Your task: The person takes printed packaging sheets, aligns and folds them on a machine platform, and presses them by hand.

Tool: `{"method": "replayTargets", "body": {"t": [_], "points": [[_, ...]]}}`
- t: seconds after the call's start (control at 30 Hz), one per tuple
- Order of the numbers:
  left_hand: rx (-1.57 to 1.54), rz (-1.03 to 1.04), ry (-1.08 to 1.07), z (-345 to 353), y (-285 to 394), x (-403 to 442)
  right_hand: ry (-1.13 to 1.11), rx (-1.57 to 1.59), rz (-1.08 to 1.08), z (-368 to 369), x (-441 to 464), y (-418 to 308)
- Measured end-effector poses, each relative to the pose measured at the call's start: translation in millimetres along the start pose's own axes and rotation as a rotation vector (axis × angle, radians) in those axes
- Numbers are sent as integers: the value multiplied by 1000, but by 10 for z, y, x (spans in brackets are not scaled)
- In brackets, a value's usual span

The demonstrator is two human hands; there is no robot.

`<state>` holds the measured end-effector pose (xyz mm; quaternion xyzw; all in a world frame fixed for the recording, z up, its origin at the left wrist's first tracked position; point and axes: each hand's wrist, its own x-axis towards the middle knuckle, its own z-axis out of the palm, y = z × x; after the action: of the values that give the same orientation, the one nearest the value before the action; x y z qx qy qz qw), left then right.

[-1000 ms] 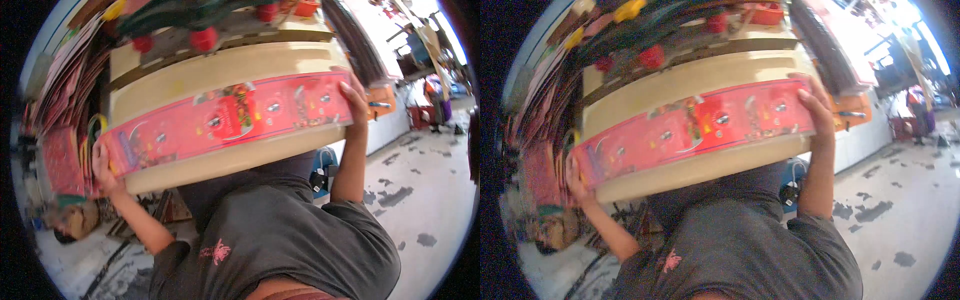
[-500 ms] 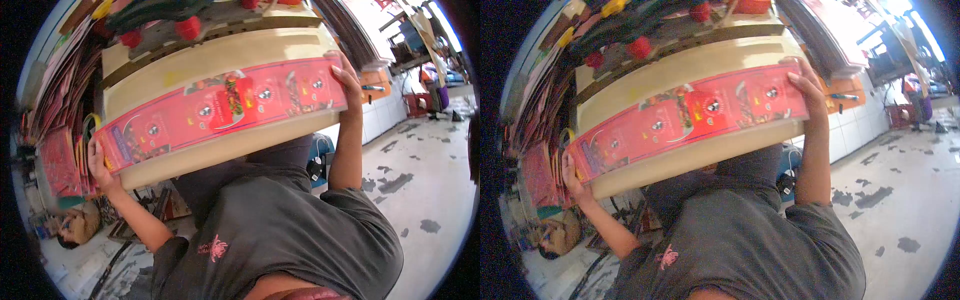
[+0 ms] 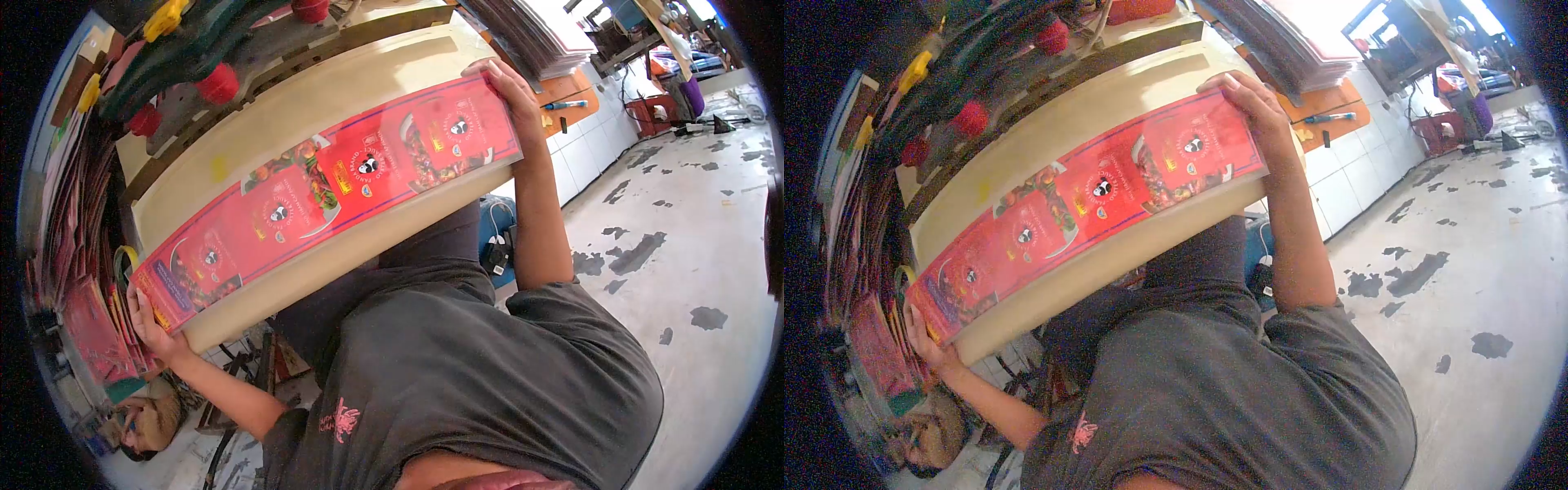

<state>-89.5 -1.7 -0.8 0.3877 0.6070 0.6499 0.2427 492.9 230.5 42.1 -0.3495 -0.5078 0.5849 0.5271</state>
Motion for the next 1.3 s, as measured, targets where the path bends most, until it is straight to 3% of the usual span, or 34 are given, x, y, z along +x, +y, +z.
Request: {"method": "replayTargets", "body": {"t": [0.23, 0.5, 0.6, 0.8, 1.1, 1.2, 1.3], "points": [[19, -24, -63, 15, 68, 18, -8, 23, 9, -37, 21, 54], [-167, -147, 15, 177, 181, -7, 21, -36, 9, -37, 8, 39], [-238, -150, -58, 225, 214, -7, 53, -199, -30, -40, 10, 27], [-201, -84, -74, 228, 192, 0, 4, -31, -5, -58, 28, 68], [-230, -79, -10, 349, 250, -44, 50, -136, -45, -54, 35, 68], [-96, -15, 6, 351, 281, -67, 101, -153, -68, 6, 11, 66], [-258, -86, -47, 306, 225, -35, 166, -208, -65, 67, -16, 54]]}}
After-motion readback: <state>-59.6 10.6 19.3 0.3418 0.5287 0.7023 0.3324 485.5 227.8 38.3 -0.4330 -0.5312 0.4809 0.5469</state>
